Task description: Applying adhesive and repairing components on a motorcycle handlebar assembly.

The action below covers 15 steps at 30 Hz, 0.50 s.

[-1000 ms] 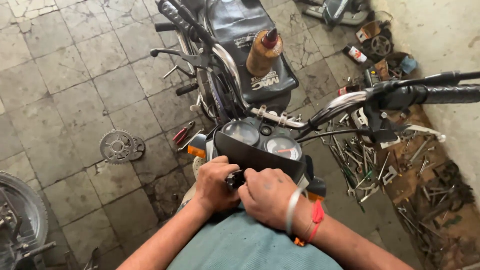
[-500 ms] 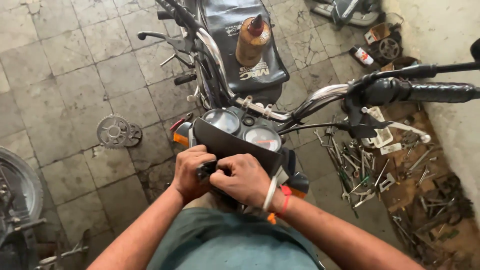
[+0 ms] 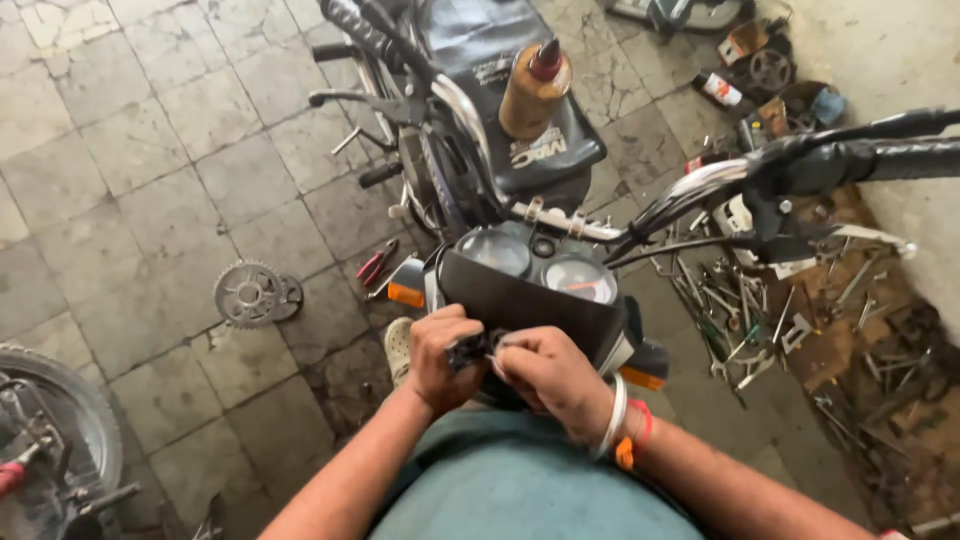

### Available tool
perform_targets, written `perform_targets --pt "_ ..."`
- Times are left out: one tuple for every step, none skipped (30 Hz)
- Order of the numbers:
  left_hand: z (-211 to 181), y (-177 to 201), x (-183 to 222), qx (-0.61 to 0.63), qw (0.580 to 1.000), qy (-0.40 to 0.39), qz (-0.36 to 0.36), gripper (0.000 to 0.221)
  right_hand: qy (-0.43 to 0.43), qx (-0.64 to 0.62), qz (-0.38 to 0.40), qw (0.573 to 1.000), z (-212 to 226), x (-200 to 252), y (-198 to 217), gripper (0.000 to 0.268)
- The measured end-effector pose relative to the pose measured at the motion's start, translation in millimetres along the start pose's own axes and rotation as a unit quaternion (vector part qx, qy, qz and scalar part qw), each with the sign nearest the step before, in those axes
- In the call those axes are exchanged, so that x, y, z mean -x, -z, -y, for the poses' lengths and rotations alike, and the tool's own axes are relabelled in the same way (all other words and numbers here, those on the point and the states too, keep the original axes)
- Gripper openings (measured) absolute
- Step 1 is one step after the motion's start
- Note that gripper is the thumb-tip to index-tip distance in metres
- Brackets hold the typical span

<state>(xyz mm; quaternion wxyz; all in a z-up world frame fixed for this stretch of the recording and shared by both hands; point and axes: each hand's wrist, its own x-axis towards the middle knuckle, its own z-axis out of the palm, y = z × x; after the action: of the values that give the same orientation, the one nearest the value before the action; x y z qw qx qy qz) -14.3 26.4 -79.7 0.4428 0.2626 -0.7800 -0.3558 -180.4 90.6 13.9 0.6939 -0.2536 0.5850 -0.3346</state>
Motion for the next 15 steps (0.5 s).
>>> perform_targets --pt "2 -1 -2 -0.009 1.000 0.001 0.007 0.017 -0.036 -0.010 0.007 0.999 3 -2 1 0.028" --pt "3 -1 -1 -0.009 1.000 0.002 0.006 0.017 -0.037 -0.009 0.007 0.999 -2 -6 1 0.028" --pt "3 -1 -1 -0.013 1.000 -0.011 0.003 0.017 -0.041 -0.022 0.006 0.999 -6 -9 3 0.029" --pt "3 -3 -1 -0.017 1.000 -0.024 -0.001 0.017 -0.045 -0.035 0.006 0.998 -11 -12 6 0.030" --pt "3 -5 1 -0.014 1.000 -0.021 -0.003 0.017 -0.048 -0.033 0.005 0.998 -12 -7 6 0.030" --pt "2 -7 2 -0.037 0.999 -0.010 0.009 0.016 -0.038 -0.045 -0.005 0.998 -13 -2 6 0.031" --pt "3 -7 3 -0.062 0.998 0.000 0.020 0.016 -0.026 -0.057 -0.013 0.998 -13 1 5 0.031" --pt "0 -9 1 -0.063 0.998 0.002 0.018 0.016 -0.028 -0.054 -0.011 0.998 -9 7 6 0.031" --pt "-3 -8 -2 -0.045 0.999 -0.016 0.007 0.017 -0.024 -0.048 -0.019 0.998 -5 12 6 0.031" --pt "-6 -8 -4 -0.026 0.999 -0.034 -0.004 0.019 -0.020 -0.041 -0.027 0.999 -1 17 6 0.031" --pt "-10 -9 -3 -0.027 0.999 -0.032 -0.005 0.019 -0.022 -0.040 -0.026 0.999 -2 19 8 0.031" --pt "-13 -10 -1 -0.044 0.999 -0.023 -0.003 0.018 -0.040 -0.057 -0.025 0.997 -4 20 11 0.030" --pt "-13 -12 -4 -0.061 0.998 -0.019 -0.003 0.018 -0.054 -0.070 -0.026 0.996 -3 19 15 0.030" --pt "-11 -12 -6 -0.062 0.998 -0.021 -0.007 0.018 -0.051 -0.067 -0.025 0.996 1 14 15 0.030" --pt "-12 -13 -4 -0.060 0.998 -0.020 -0.009 0.018 -0.072 -0.089 -0.019 0.993 3 13 16 0.029"
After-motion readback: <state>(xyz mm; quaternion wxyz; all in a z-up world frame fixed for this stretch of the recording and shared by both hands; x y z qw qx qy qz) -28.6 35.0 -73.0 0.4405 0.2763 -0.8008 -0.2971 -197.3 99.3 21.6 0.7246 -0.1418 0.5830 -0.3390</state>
